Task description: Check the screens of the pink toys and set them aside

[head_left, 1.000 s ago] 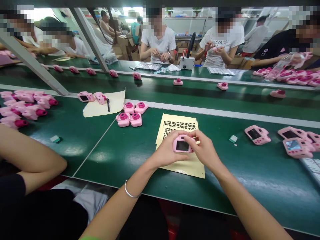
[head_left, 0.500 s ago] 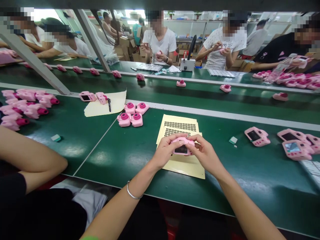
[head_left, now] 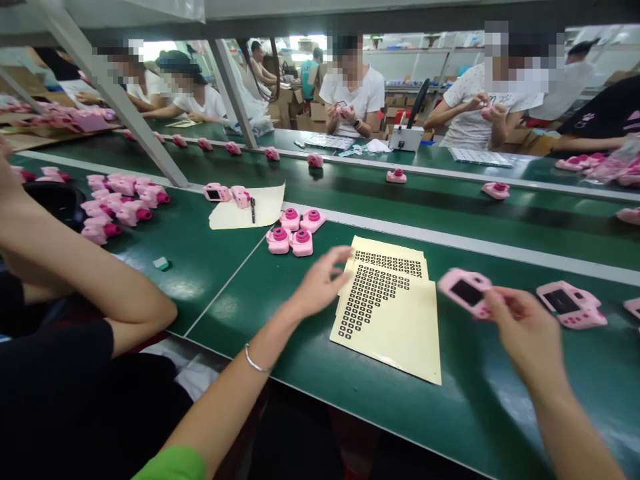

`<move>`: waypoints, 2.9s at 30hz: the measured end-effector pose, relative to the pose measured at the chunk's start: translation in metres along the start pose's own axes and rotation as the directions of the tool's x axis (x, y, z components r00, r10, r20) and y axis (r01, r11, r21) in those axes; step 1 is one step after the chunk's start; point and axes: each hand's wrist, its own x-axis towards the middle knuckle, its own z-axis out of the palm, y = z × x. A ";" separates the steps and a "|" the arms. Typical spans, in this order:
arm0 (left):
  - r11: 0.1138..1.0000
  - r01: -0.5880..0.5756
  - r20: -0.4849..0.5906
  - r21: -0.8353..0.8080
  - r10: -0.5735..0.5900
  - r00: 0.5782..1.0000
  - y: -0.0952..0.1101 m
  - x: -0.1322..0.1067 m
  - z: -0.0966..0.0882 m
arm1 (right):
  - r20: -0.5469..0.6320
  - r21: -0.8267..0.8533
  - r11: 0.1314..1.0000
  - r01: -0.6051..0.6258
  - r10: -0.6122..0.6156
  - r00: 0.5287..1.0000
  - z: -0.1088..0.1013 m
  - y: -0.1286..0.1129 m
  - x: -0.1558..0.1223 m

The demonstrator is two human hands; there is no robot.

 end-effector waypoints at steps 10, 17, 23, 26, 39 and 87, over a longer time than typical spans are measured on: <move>0.669 0.202 -0.200 0.716 -0.081 0.976 -0.065 0.011 -0.104 | -0.393 -0.653 0.751 -0.099 -0.225 0.891 -0.034 0.049 0.011; 0.626 0.284 -0.213 0.726 -0.188 0.959 -0.015 -0.040 -0.024 | 0.435 -0.199 0.702 0.684 -0.562 0.703 0.111 -0.073 -0.021; 0.780 0.224 -0.060 0.584 -0.234 0.970 -0.011 -0.066 -0.049 | 0.738 -0.080 0.620 0.780 -0.489 0.465 0.189 -0.124 -0.034; 0.809 0.119 -0.041 0.576 -0.116 0.992 -0.027 -0.065 -0.065 | 0.757 0.029 0.656 0.754 -0.507 0.412 0.186 -0.121 -0.028; 0.590 0.463 0.008 -0.661 -0.612 0.791 0.016 -0.038 -0.029 | 0.716 0.511 0.770 -0.381 -0.137 0.685 0.106 -0.078 -0.027; 0.747 0.556 0.206 -0.364 -0.518 0.830 0.016 -0.032 0.017 | 0.603 0.608 0.646 -0.461 0.002 0.798 0.090 -0.032 -0.035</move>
